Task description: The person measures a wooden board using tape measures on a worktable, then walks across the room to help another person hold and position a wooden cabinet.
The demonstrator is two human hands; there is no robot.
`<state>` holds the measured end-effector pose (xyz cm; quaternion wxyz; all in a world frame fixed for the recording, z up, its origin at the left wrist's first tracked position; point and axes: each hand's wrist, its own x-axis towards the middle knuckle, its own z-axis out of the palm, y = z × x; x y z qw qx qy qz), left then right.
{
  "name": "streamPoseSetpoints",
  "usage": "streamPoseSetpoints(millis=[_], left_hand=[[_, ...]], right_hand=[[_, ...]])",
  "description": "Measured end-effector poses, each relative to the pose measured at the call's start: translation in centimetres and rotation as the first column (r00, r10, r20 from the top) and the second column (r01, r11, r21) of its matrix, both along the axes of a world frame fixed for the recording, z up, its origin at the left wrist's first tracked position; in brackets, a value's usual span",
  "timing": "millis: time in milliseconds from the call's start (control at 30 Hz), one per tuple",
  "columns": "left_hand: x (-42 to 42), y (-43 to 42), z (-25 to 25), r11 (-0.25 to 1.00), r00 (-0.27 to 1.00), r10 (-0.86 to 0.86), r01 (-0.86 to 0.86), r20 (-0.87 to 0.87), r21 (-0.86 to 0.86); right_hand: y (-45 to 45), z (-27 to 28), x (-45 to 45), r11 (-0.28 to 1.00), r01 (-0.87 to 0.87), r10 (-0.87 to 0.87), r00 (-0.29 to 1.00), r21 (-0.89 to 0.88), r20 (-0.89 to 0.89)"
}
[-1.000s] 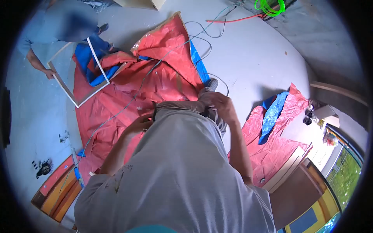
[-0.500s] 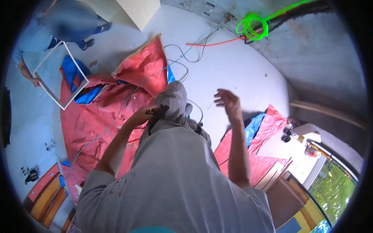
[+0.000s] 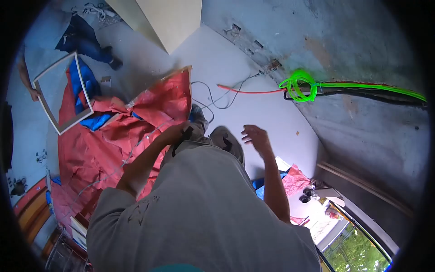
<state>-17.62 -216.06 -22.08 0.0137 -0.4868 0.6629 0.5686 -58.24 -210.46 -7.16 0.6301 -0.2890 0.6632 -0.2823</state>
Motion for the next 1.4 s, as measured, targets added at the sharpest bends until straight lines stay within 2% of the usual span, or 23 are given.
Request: streamPoseSetpoints(millis=[67, 133, 200, 267, 433, 500, 533, 600, 633, 733, 800, 833, 867, 933, 967, 1067, 1133, 1167, 1200, 1267, 1300, 1367, 1400], left_hand=[[-0.2, -1.4, -0.7, 0.993, 1.0, -0.019, 0.017, -0.018, -0.118], [0.2, -3.4, -0.5, 0.911, 0.845, 0.405, -0.343, -0.349, 0.226], [0.1, -4.6, 0.9, 0.901, 0.839, 0.429, -0.376, -0.334, 0.215], [0.0, -5.4, 1.9, 0.865, 0.811, 0.5, -0.455, -0.303, 0.209], [0.0, -8.5, 1.7, 0.765, 0.737, 0.644, -0.622, -0.206, 0.166], [-0.4, -10.7, 1.7, 0.731, 0.711, 0.682, -0.667, -0.173, 0.143], [-0.5, -11.7, 1.2, 0.713, 0.696, 0.701, -0.69, -0.154, 0.127], [-0.7, -14.9, 0.8, 0.683, 0.674, 0.73, -0.725, -0.115, 0.087], [-0.7, -16.6, 0.6, 0.667, 0.661, 0.745, -0.742, -0.09, 0.065], [-0.6, -22.9, 1.6, 0.639, 0.639, 0.769, -0.769, 0.0, 0.01], [-0.6, -27.2, 3.7, 0.639, 0.643, 0.764, -0.765, 0.047, 0.079], [-0.5, -29.7, 5.5, 0.633, 0.648, 0.761, -0.747, 0.011, 0.202], [0.3, -32.3, 5.9, 0.61, 0.621, 0.784, -0.772, 0.005, 0.18], [2.3, -36.6, 6.3, 0.808, 0.807, 0.586, -0.575, 0.076, -0.132], [2.5, -39.2, 8.9, 0.741, 0.78, 0.616, -0.528, 0.108, -0.415], [3.7, -47.6, 16.3, 0.393, 0.469, 0.878, -0.823, -0.097, -0.411], [3.7, -51.4, 21.0, 0.115, 0.246, 0.909, -0.924, -0.336, -0.363], [3.5, -52.7, 22.7, -0.031, 0.145, 0.874, -0.936, -0.464, -0.35], [3.3, -53.8, 23.9, -0.092, 0.091, 0.868, -0.936, -0.488, -0.338], [3.7, -55.4, 26.1, -0.165, 0.15, 0.805, -0.872, -0.574, -0.46], [4.1, -56.1, 27.6, -0.218, 0.098, 0.804, -0.868, -0.586, -0.445], [4.8, -57.8, 30.5, -0.046, 0.273, 0.768, -0.879, -0.58, -0.475], [5.4, -58.5, 30.9, -0.087, 0.235, 0.769, -0.883, -0.594, -0.462]], right_hand=[[-4.2, 0.4, -2.2, 0.999, 0.045, -0.045, 0.996, -0.012, -0.08], [-7.3, 0.8, -3.2, 0.984, 0.175, -0.178, 0.97, -0.031, -0.166], [-9.6, 0.3, -3.7, 0.977, 0.205, -0.211, 0.966, -0.052, -0.152], [-11.9, -1.4, -3.9, 0.96, 0.273, -0.267, 0.96, 0.067, -0.085], [-19.4, -6.6, -1.7, 0.983, 0.117, -0.105, 0.99, 0.142, -0.089], [-24.3, -8.4, -0.2, 0.997, -0.073, 0.066, 0.983, -0.034, -0.171], [-27.3, -8.8, 0.1, 0.996, -0.075, 0.065, 0.983, -0.048, -0.171], [-34.9, -9.3, 0.9, 0.977, -0.212, 0.213, 0.969, 0.019, -0.124], [-39.2, -7.7, 2.0, 0.984, -0.15, 0.151, 0.988, 0.093, -0.011], [-52.6, -7.3, 3.0, 0.964, -0.251, 0.248, 0.968, -0.084, -0.04], [-61.3, -7.3, 2.6, 0.893, -0.348, 0.314, 0.936, -0.286, -0.158], [-65.5, -3.7, 3.2, 0.883, -0.316, 0.317, 0.947, -0.346, -0.057], [-69.4, -1.0, 4.0, 0.896, -0.217, 0.248, 0.968, -0.388, 0.03], [-77.5, 1.7, 5.0, 0.817, -0.134, 0.209, 0.975, -0.561, 0.071], [-81.1, 2.6, 5.2, 0.74, -0.111, 0.206, 0.976, -0.663, 0.066], [-88.3, 9.8, 8.1, 0.672, -0.061, 0.097, 0.995, -0.738, 0.006], [-89.5, 13.9, 10.0, 0.633, 0.01, 0.012, 1.0, -0.774, 0.023], [-90.2, 14.7, 10.8, 0.612, -0.03, 0.065, 0.998, -0.79, 0.012], [-91.0, 15.0, 11.2, 0.578, 0.019, 0.004, 1.0, -0.816, 0.026], [-92.7, 14.7, 12.1, 0.521, 0.058, -0.057, 0.998, -0.852, 0.033], [-93.4, 14.2, 12.4, 0.505, 0.05, -0.063, 0.998, -0.862, 0.021], [-94.1, 14.5, 13.3, 0.509, 0.066, -0.018, 0.998, -0.858, 0.066], [-94.6, 14.3, 13.7, 0.515, 0.091, -0.028, 0.996, -0.852, 0.089]])
